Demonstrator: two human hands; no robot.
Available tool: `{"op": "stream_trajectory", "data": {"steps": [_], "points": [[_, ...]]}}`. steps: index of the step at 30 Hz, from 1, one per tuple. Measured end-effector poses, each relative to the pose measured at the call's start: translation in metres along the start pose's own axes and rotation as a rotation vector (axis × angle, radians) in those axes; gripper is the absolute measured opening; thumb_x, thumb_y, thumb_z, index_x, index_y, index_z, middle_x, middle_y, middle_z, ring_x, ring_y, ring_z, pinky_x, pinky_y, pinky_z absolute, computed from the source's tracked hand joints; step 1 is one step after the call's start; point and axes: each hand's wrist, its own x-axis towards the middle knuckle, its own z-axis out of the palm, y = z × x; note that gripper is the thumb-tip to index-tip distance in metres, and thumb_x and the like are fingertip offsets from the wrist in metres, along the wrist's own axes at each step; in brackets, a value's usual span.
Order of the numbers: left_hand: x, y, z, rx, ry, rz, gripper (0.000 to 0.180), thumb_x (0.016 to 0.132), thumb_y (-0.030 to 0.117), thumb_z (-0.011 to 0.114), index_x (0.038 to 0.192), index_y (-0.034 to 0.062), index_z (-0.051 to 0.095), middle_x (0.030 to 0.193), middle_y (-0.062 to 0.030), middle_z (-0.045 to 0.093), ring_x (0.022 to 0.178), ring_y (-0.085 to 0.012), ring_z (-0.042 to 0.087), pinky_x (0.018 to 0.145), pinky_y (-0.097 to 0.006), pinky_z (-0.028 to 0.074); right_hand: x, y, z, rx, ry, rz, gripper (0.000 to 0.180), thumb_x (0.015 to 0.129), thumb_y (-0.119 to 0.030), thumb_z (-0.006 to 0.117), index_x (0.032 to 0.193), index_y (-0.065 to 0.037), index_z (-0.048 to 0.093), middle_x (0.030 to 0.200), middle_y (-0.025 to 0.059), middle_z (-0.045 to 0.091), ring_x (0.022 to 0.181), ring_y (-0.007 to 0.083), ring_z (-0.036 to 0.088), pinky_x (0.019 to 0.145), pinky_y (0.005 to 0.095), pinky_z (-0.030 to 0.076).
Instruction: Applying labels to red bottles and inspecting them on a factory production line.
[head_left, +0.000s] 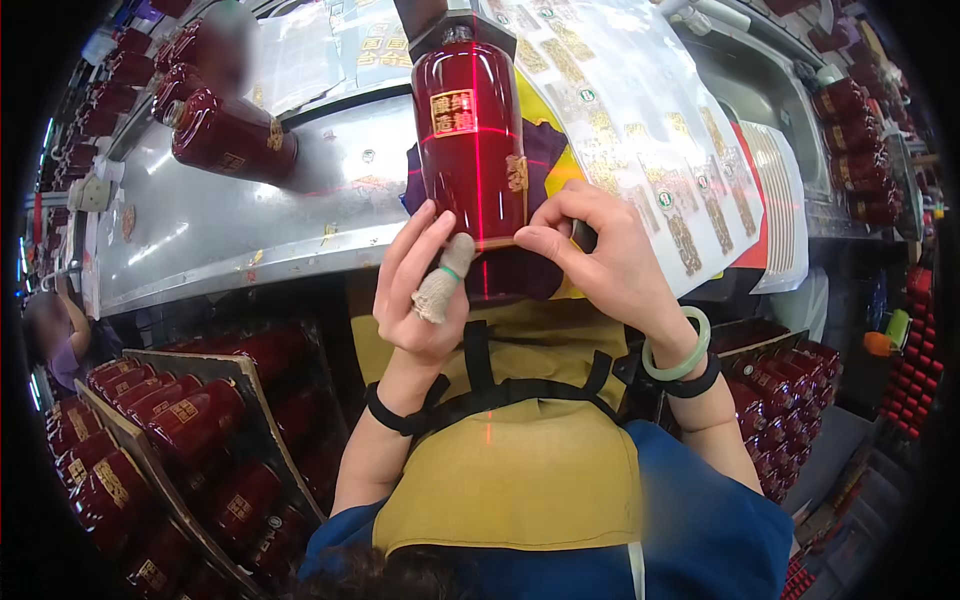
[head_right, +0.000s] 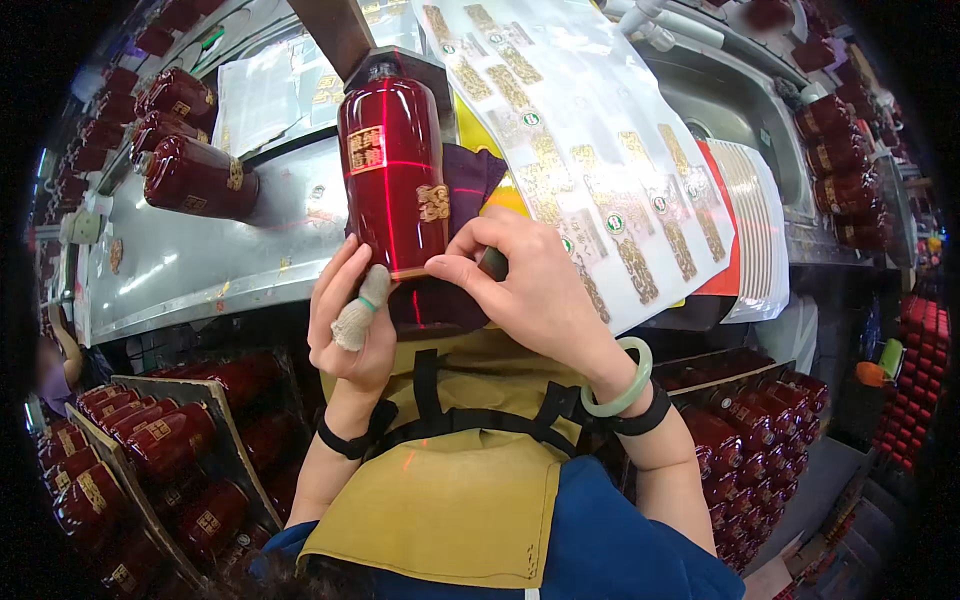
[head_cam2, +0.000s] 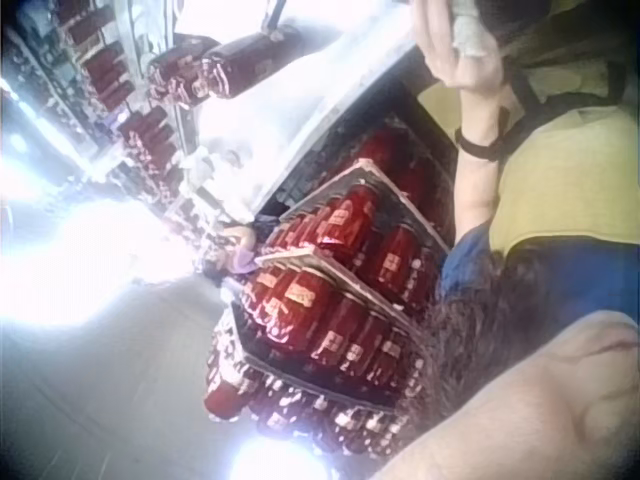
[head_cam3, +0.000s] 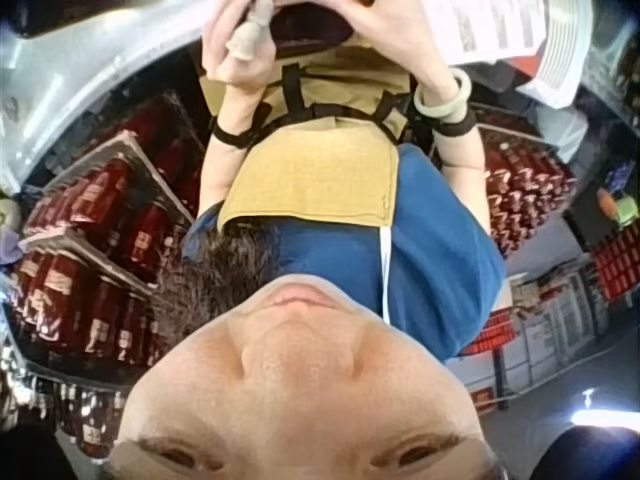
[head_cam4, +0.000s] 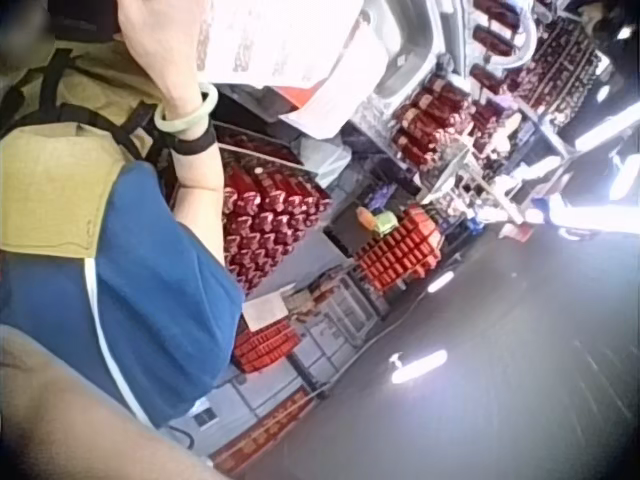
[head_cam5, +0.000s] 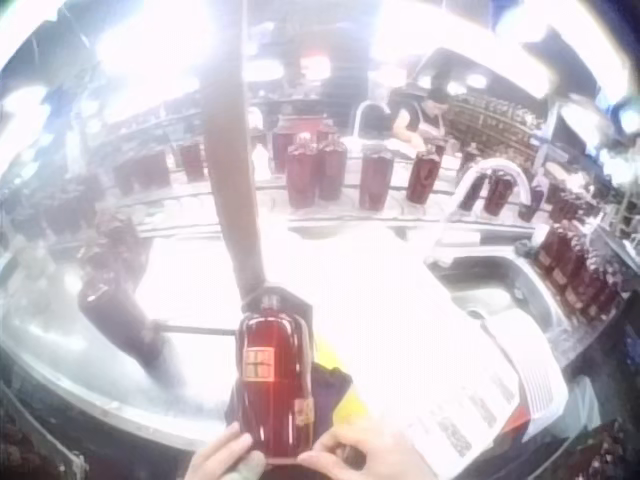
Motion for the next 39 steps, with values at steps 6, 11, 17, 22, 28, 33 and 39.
{"op": "stream_trajectory", "data": {"steps": [6, 11, 17, 22, 28, 33, 39], "points": [[-0.004, -0.002, -0.003, 0.031, -0.032, 0.049, 0.032, 0.082, -0.015, 0.074, 0.113, -0.0106, 0.069, 0.118, -0.0185, 0.073, 0.111, -0.0378, 0.071, 0.093, -0.041, 0.062, 0.0, -0.006, 0.003, -0.012, 0.0, 0.009, 0.022, 0.09, -0.02, 0.081, 0.088, 0.001, 0.073, 0.076, 0.0103, 0.061, 0.063, 0.0197, 0.057, 0.063, 0.0336, 0.046], [-0.003, 0.004, 0.0, 0.124, -0.03, 0.109, 0.043, 0.082, -0.009, 0.08, 0.122, -0.0118, 0.066, 0.12, -0.0204, 0.072, 0.113, -0.0364, 0.07, 0.096, -0.041, 0.06, 0.001, -0.009, 0.001, -0.029, -0.013, 0.054, 0.022, 0.089, -0.019, 0.081, 0.088, 0.001, 0.073, 0.076, 0.0111, 0.061, 0.063, 0.0211, 0.057, 0.063, 0.0344, 0.046], [0.003, 0.008, -0.001, 0.182, -0.095, 0.157, 0.032, 0.082, -0.004, 0.082, 0.114, -0.0049, 0.074, 0.12, -0.0186, 0.072, 0.117, -0.036, 0.066, 0.092, -0.04, 0.062, 0.0, -0.006, 0.003, -0.026, 0.013, 0.012, 0.021, 0.089, -0.019, 0.08, 0.087, 0.002, 0.073, 0.076, 0.0117, 0.062, 0.063, 0.0215, 0.058, 0.062, 0.0349, 0.046], [0.006, 0.007, 0.0, 0.037, -0.047, 0.062, 0.027, 0.082, -0.008, 0.08, 0.108, -0.0078, 0.074, 0.112, -0.0169, 0.075, 0.108, -0.0355, 0.071, 0.088, -0.039, 0.063, 0.001, 0.001, -0.001, -0.045, 0.091, -0.001, 0.022, 0.09, -0.017, 0.079, 0.088, 0.003, 0.072, 0.077, 0.0117, 0.065, 0.063, 0.0195, 0.059, 0.062, 0.0345, 0.047], [-0.009, 0.0, 0.002, -0.025, 0.009, -0.063, 0.031, 0.082, -0.014, 0.076, 0.112, -0.009, 0.073, 0.113, -0.0184, 0.076, 0.11, -0.0342, 0.072, 0.098, -0.04, 0.059, -0.004, -0.005, 0.013, 0.222, 0.11, 0.15, 0.021, 0.094, -0.018, 0.077, 0.093, 0.0, 0.067, 0.075, 0.0026, 0.06, 0.065, 0.008, 0.05, 0.06, 0.0273, 0.042], [-0.02, -0.006, 0.003, -0.136, 0.025, -0.165, 0.036, 0.085, -0.018, 0.071, 0.12, -0.0094, 0.07, 0.122, -0.0197, 0.072, 0.113, -0.0289, 0.071, 0.097, -0.037, 0.059, -0.001, -0.004, 0.023, 0.272, 0.068, 0.191, 0.03, 0.09, -0.022, 0.082, 0.097, -0.002, 0.062, 0.079, 0.0012, 0.059, 0.071, 0.0085, 0.051, 0.066, 0.0263, 0.043], [-0.022, -0.006, 0.002, -0.105, 0.011, -0.164, 0.039, 0.085, -0.019, 0.07, 0.123, -0.0102, 0.068, 0.124, -0.0199, 0.071, 0.113, -0.0284, 0.071, 0.097, -0.037, 0.059, -0.001, 0.002, 0.022, 0.296, 0.07, 0.214, 0.025, 0.092, -0.021, 0.08, 0.097, -0.002, 0.064, 0.08, -0.0018, 0.059, 0.072, 0.0069, 0.05, 0.067, 0.0253, 0.043]]}}
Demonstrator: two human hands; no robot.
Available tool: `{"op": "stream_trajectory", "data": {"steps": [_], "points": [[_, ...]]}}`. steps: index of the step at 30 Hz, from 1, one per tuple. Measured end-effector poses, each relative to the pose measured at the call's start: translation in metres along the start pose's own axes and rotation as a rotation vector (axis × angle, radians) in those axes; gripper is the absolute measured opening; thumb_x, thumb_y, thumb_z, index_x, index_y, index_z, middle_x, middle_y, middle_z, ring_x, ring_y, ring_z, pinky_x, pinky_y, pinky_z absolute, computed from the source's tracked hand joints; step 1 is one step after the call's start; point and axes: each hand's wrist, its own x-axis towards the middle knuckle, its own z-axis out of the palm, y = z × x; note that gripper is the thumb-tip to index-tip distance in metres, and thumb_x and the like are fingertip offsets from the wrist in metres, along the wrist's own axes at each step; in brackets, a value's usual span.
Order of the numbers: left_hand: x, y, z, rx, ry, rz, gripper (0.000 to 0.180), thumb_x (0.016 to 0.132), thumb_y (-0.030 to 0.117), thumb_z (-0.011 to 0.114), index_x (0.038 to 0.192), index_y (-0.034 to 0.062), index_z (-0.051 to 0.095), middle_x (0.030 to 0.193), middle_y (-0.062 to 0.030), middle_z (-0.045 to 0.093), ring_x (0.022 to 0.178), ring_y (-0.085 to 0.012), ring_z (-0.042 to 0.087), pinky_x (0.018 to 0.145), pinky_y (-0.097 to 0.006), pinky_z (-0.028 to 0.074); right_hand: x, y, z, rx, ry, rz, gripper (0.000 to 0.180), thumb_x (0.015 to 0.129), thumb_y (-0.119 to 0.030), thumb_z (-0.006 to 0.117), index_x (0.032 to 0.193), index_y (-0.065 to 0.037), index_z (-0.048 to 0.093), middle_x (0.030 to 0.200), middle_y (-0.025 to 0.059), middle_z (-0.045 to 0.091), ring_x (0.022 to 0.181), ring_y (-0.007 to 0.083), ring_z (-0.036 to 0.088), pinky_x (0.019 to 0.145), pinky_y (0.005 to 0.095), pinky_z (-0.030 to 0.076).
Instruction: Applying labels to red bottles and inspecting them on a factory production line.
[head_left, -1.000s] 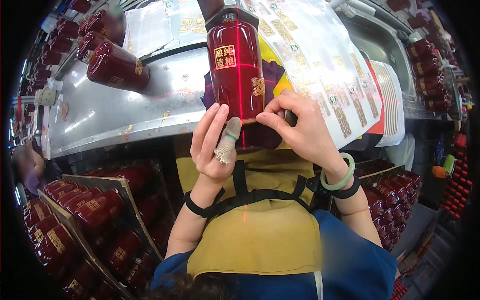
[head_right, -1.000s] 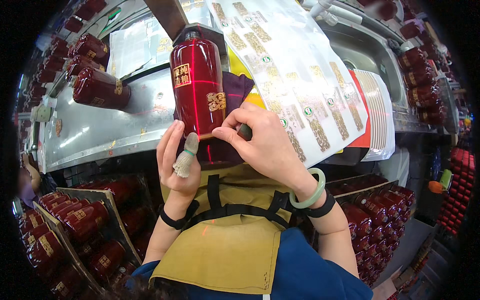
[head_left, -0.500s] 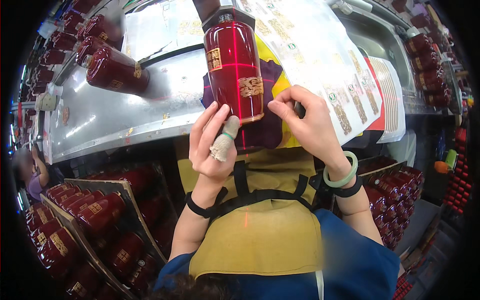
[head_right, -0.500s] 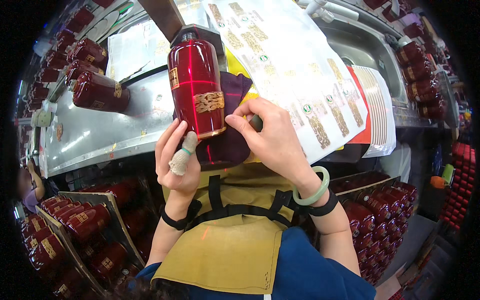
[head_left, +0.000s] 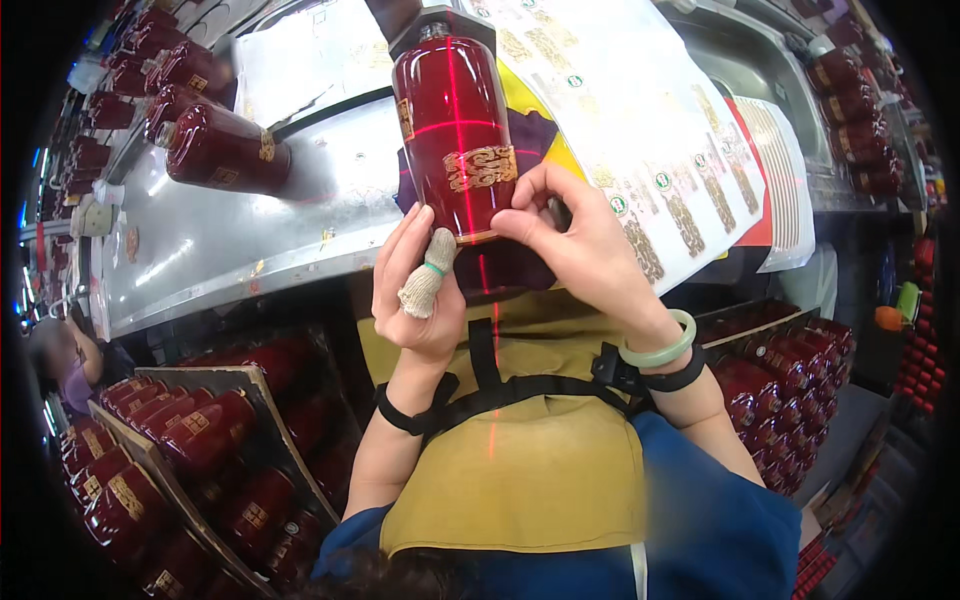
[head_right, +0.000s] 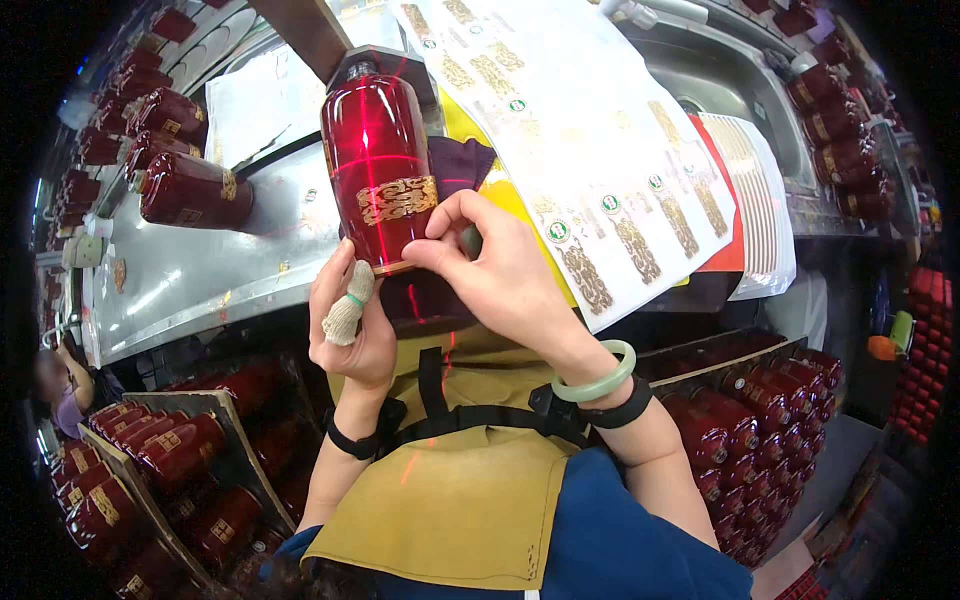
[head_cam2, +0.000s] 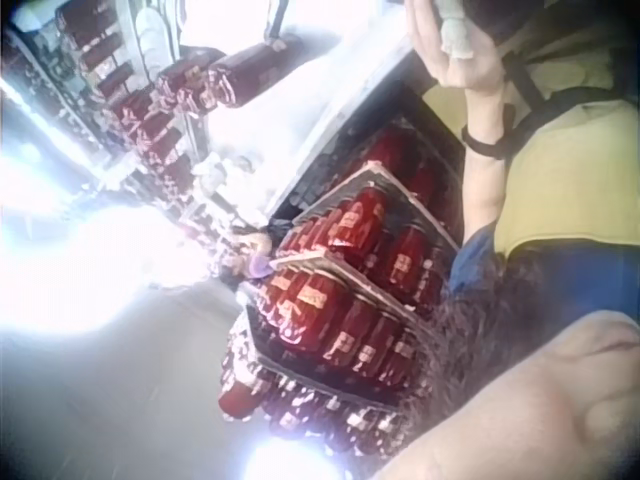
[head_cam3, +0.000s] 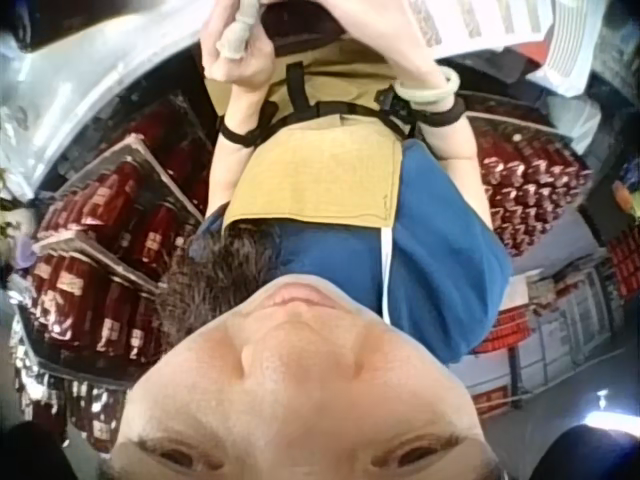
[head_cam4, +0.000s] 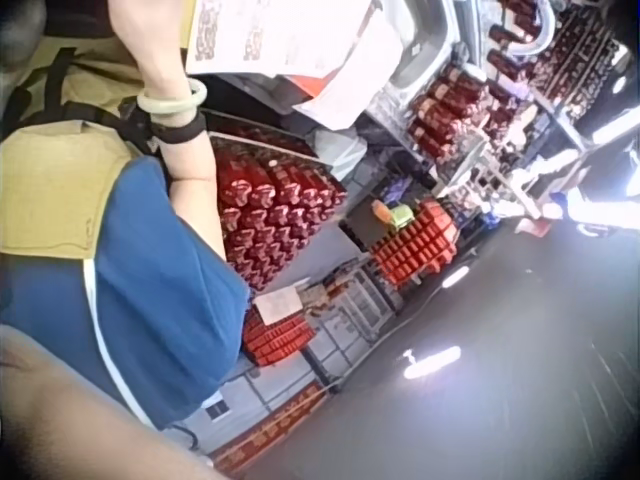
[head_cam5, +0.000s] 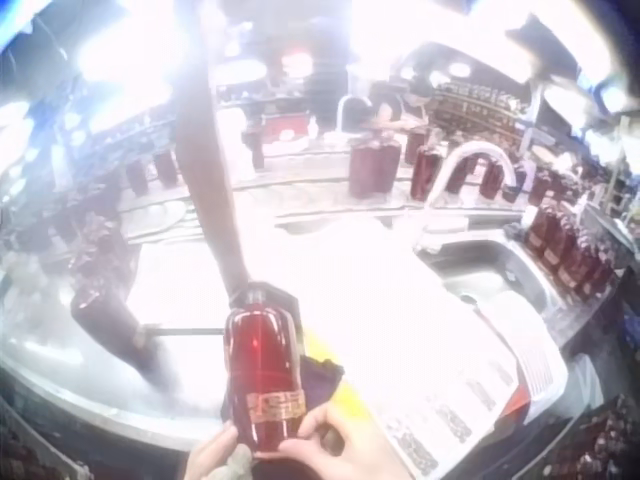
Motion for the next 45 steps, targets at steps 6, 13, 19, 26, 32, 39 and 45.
{"op": "stream_trajectory", "data": {"steps": [6, 13, 19, 26, 32, 39, 45], "points": [[0.003, 0.004, 0.001, 0.058, -0.002, 0.046, 0.039, 0.085, -0.017, 0.072, 0.123, -0.0101, 0.067, 0.122, -0.0205, 0.071, 0.114, -0.0317, 0.07, 0.1, -0.039, 0.057, 0.003, 0.004, -0.008, 0.102, -0.081, 0.076, 0.019, 0.095, -0.02, 0.077, 0.098, -0.003, 0.068, 0.081, -0.0042, 0.06, 0.071, 0.0044, 0.047, 0.065, 0.0232, 0.041], [0.002, 0.005, -0.001, 0.132, -0.036, 0.103, 0.036, 0.086, -0.014, 0.073, 0.122, -0.0094, 0.068, 0.12, -0.0196, 0.071, 0.111, -0.0335, 0.07, 0.096, -0.039, 0.058, 0.005, 0.003, -0.013, 0.124, -0.139, 0.107, 0.019, 0.091, -0.015, 0.081, 0.097, -0.005, 0.066, 0.08, -0.0097, 0.05, 0.072, 0.0009, 0.04, 0.064, 0.0204, 0.033], [0.002, 0.009, 0.0, 0.157, -0.05, 0.091, 0.034, 0.087, -0.012, 0.074, 0.12, -0.0101, 0.069, 0.118, -0.0187, 0.071, 0.113, -0.0325, 0.067, 0.095, -0.038, 0.058, 0.006, 0.003, -0.013, 0.116, -0.137, 0.129, 0.022, 0.089, -0.018, 0.083, 0.094, -0.002, 0.068, 0.077, -0.0054, 0.058, 0.07, 0.0041, 0.046, 0.064, 0.0229, 0.041], [0.003, 0.013, 0.0, 0.288, -0.097, 0.247, 0.038, 0.085, -0.011, 0.076, 0.121, -0.0131, 0.065, 0.122, -0.0203, 0.067, 0.112, -0.0327, 0.066, 0.091, -0.037, 0.059, 0.006, 0.004, -0.014, 0.101, -0.131, 0.131, 0.023, 0.089, -0.02, 0.083, 0.094, -0.002, 0.07, 0.075, -0.0061, 0.056, 0.069, 0.0038, 0.046, 0.062, 0.0231, 0.04], [-0.006, 0.033, 0.015, 0.395, -0.073, 0.011, 0.066, 0.08, 0.014, 0.087, 0.136, -0.0032, 0.056, 0.129, -0.0197, 0.058, 0.115, -0.0377, 0.062, 0.094, -0.044, 0.056, 0.002, 0.008, -0.019, 0.208, -0.001, -0.028, 0.032, 0.098, -0.023, 0.073, 0.119, -0.001, 0.064, 0.105, 0.0031, 0.063, 0.095, 0.0079, 0.056, 0.086, 0.0229, 0.047], [0.012, 0.04, 0.003, 0.223, -0.087, 0.168, 0.039, 0.078, 0.001, 0.087, 0.113, -0.002, 0.072, 0.13, -0.0171, 0.062, 0.122, -0.0389, 0.058, 0.1, -0.046, 0.05, -0.006, 0.002, -0.029, 0.178, 0.15, -0.137, 0.022, 0.101, -0.007, 0.061, 0.121, 0.0, 0.066, 0.108, 0.005, 0.067, 0.099, 0.0109, 0.059, 0.09, 0.0269, 0.048], [0.036, 0.02, 0.003, 0.288, -0.283, 0.199, 0.07, 0.077, -0.009, 0.071, 0.144, -0.003, 0.056, 0.152, -0.0259, 0.052, 0.136, -0.0446, 0.055, 0.11, -0.053, 0.046, -0.022, -0.003, 0.013, -0.073, 0.14, -0.249, 0.013, 0.094, -0.003, 0.07, 0.105, 0.0, 0.071, 0.098, 0.0112, 0.07, 0.091, 0.0213, 0.068, 0.081, 0.0327, 0.052]]}}
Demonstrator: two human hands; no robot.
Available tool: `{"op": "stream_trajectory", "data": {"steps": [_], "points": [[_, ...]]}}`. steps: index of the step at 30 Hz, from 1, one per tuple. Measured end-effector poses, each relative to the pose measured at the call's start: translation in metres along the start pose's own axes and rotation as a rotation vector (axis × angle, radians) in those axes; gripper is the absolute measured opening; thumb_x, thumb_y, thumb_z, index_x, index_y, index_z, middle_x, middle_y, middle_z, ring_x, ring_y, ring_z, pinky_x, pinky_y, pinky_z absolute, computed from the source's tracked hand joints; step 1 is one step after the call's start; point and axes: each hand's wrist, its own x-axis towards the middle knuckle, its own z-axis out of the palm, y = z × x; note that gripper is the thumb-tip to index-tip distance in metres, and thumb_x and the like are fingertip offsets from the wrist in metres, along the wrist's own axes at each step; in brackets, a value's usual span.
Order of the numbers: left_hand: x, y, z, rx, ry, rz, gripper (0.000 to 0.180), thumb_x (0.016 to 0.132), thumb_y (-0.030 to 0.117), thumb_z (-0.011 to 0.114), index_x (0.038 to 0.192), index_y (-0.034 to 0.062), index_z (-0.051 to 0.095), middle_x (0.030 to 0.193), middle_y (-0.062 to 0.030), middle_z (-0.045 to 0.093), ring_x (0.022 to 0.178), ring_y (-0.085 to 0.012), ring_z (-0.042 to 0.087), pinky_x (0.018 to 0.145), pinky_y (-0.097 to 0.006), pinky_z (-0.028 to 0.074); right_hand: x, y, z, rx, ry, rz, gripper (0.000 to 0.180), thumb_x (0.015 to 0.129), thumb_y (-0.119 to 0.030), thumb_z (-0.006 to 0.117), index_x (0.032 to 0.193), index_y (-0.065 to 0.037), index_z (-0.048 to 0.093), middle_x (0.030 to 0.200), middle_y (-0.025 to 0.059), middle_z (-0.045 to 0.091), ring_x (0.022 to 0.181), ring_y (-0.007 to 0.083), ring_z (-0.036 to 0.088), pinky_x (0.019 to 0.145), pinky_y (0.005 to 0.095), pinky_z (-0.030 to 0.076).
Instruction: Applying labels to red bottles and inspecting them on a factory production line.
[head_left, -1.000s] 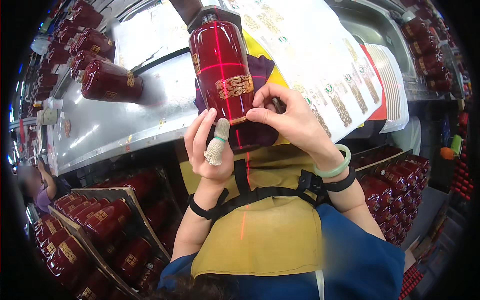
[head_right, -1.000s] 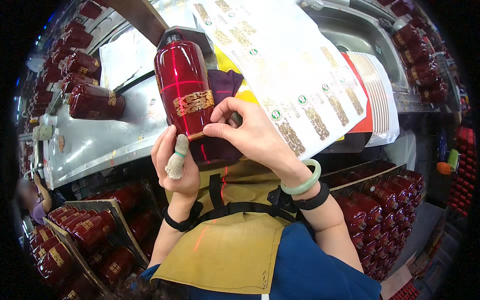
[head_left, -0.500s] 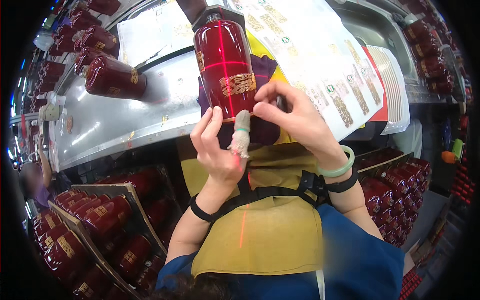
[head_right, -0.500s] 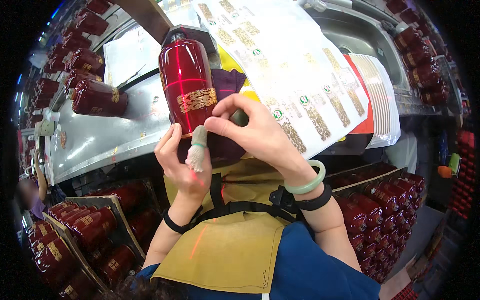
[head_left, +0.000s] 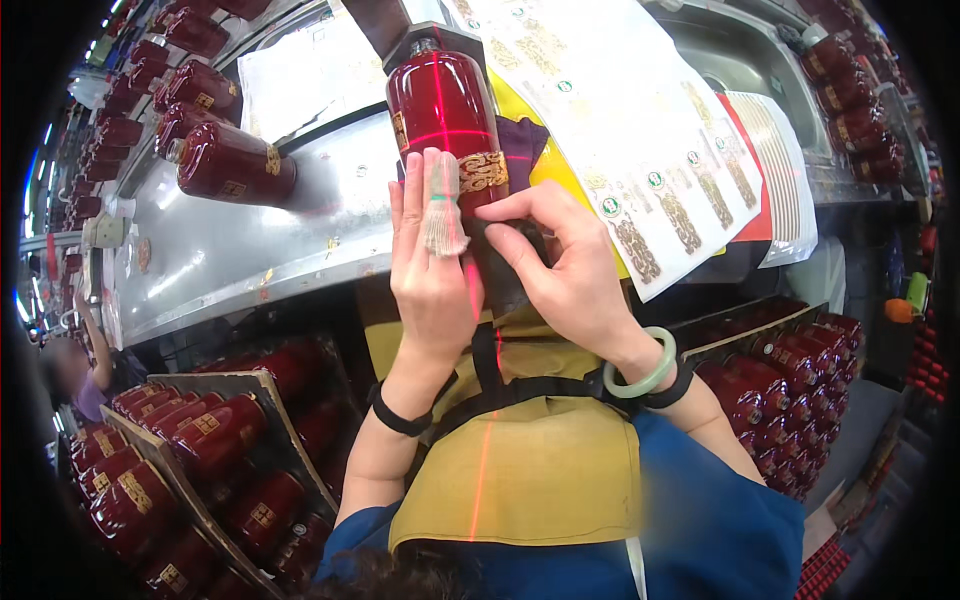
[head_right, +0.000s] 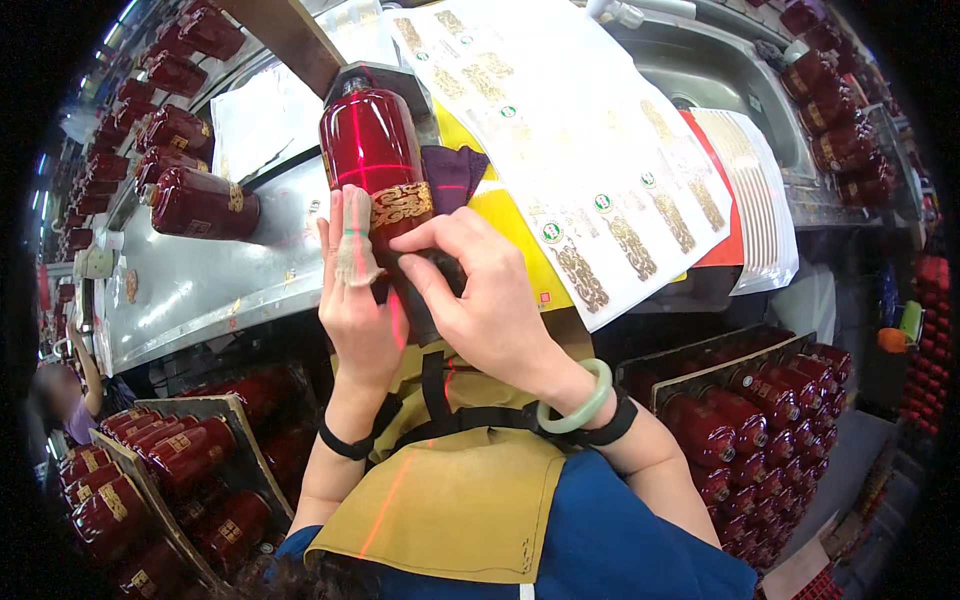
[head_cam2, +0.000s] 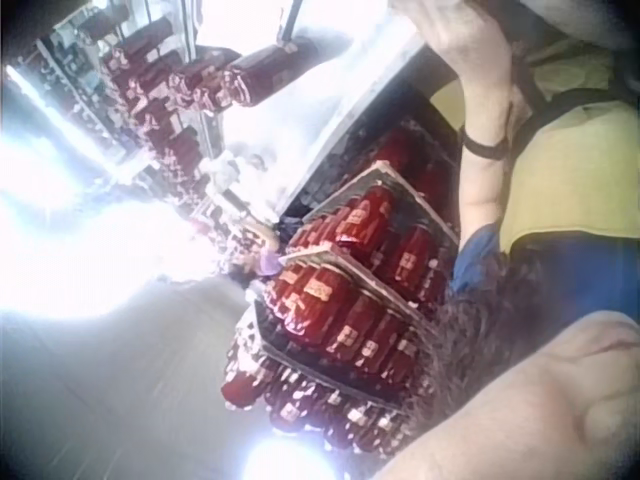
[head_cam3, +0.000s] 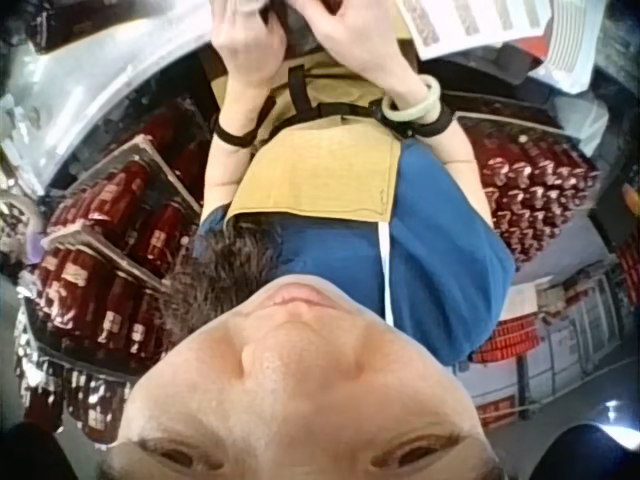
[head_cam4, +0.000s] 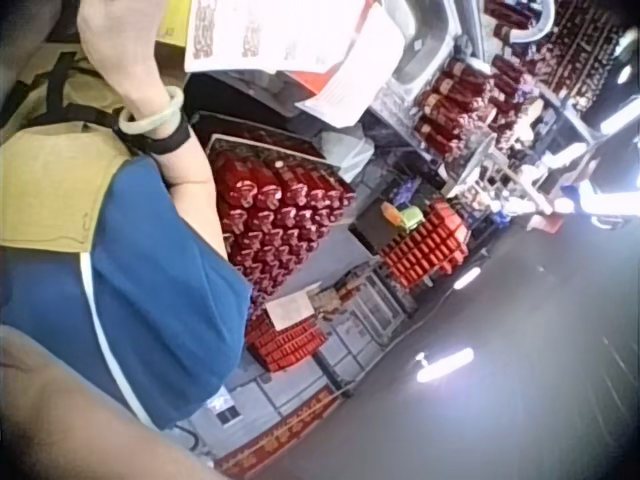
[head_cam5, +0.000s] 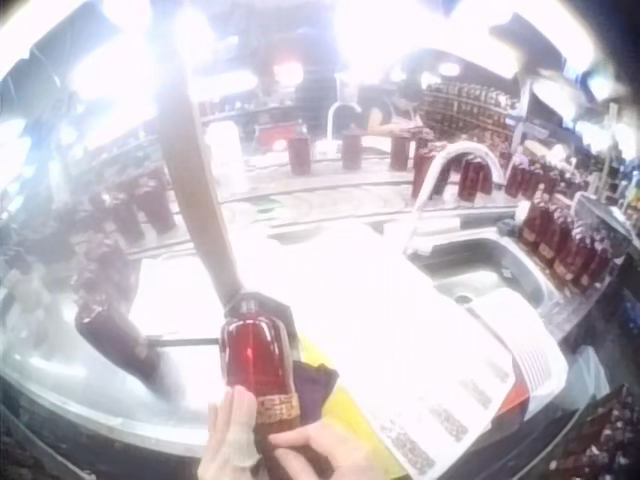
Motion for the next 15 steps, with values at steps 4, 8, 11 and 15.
{"op": "stream_trajectory", "data": {"steps": [4, 8, 11, 15], "points": [[-0.005, -0.01, -0.004, -0.183, -0.038, -0.156, 0.073, 0.08, -0.006, 0.074, 0.149, -0.0056, 0.049, 0.148, -0.0261, 0.056, 0.122, -0.0408, 0.066, 0.097, -0.043, 0.056, -0.001, 0.01, 0.001, 0.14, 0.107, 0.093, 0.011, 0.093, -0.002, 0.07, 0.103, 0.002, 0.07, 0.098, 0.0125, 0.069, 0.09, 0.0219, 0.069, 0.081, 0.033, 0.053], [-0.011, -0.011, -0.012, -0.282, -0.228, -0.401, 0.077, 0.078, -0.003, 0.079, 0.149, -0.0059, 0.049, 0.149, -0.025, 0.055, 0.126, -0.0407, 0.064, 0.101, -0.044, 0.054, -0.003, 0.018, -0.004, 0.109, 0.127, 0.089, 0.012, 0.093, -0.001, 0.07, 0.104, 0.004, 0.069, 0.098, 0.0122, 0.069, 0.091, 0.021, 0.069, 0.083, 0.0324, 0.054], [-0.006, -0.009, 0.002, -0.066, 0.041, -0.144, 0.074, 0.079, -0.004, 0.078, 0.148, -0.005, 0.051, 0.151, -0.0249, 0.054, 0.139, -0.0417, 0.054, 0.114, -0.05, 0.044, -0.004, 0.019, -0.002, 0.124, 0.141, 0.056, 0.012, 0.093, -0.001, 0.07, 0.104, 0.004, 0.069, 0.097, 0.0125, 0.069, 0.09, 0.0208, 0.068, 0.083, 0.0321, 0.054], [-0.004, -0.011, 0.001, -0.147, -0.01, -0.084, 0.069, 0.079, -0.006, 0.077, 0.144, -0.0037, 0.055, 0.152, -0.0255, 0.052, 0.142, -0.0421, 0.05, 0.118, -0.054, 0.038, -0.005, 0.019, 0.0, 0.191, 0.125, 0.064, 0.011, 0.094, -0.002, 0.07, 0.104, 0.003, 0.069, 0.095, 0.0125, 0.069, 0.088, 0.0212, 0.067, 0.082, 0.0325, 0.053]]}}
